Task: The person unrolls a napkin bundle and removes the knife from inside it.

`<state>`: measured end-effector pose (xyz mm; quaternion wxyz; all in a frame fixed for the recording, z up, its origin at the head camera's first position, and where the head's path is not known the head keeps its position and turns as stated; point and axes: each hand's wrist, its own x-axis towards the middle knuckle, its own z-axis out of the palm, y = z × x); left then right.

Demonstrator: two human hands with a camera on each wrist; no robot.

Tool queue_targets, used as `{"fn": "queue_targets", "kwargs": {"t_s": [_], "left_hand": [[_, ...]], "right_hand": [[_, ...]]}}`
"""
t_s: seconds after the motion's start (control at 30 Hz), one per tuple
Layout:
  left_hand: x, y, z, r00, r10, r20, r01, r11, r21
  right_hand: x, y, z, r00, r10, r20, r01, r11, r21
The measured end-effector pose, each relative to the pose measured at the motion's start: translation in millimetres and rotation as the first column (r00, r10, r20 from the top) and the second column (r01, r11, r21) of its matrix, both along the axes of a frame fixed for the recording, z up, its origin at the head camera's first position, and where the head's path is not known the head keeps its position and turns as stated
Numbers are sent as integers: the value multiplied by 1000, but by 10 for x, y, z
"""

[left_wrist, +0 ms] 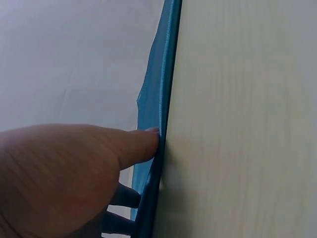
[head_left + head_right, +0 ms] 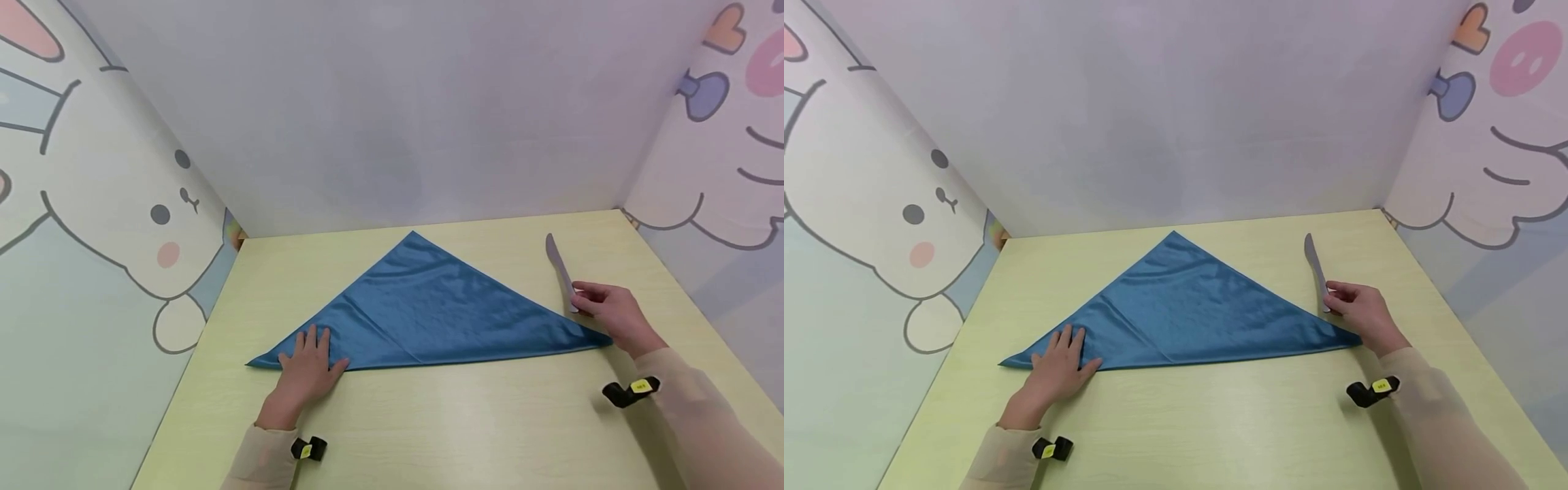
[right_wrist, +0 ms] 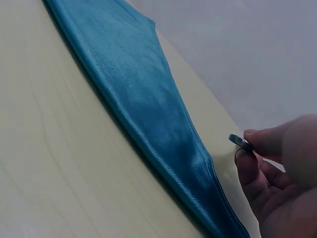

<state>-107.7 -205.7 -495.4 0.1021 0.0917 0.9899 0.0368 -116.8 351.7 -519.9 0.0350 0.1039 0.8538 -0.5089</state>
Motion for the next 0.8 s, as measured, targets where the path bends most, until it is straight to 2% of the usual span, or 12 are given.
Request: {"fn": "queue_targets", "kwargs": {"t_s": [0.13, 0.3, 0.53, 0.8], "left_hand": [[-3, 5, -8, 1000, -2, 2, 2, 1000, -2], [-3, -2, -19, 1000, -6, 5, 6, 1000, -5], [-1, 1, -25, 1000, -9, -3, 9, 1000, -9], [-8, -5, -17, 1000, -3, 8, 3, 1000, -6]], "right_hand": [[-35, 33, -64, 1000, 15, -2, -15, 999, 42], [-61, 66, -143, 999, 40, -24, -36, 990, 140], [-75, 23, -115, 997, 66, -45, -49, 949, 312], [-125, -40, -93, 997, 81, -20, -67, 919, 388]]}}
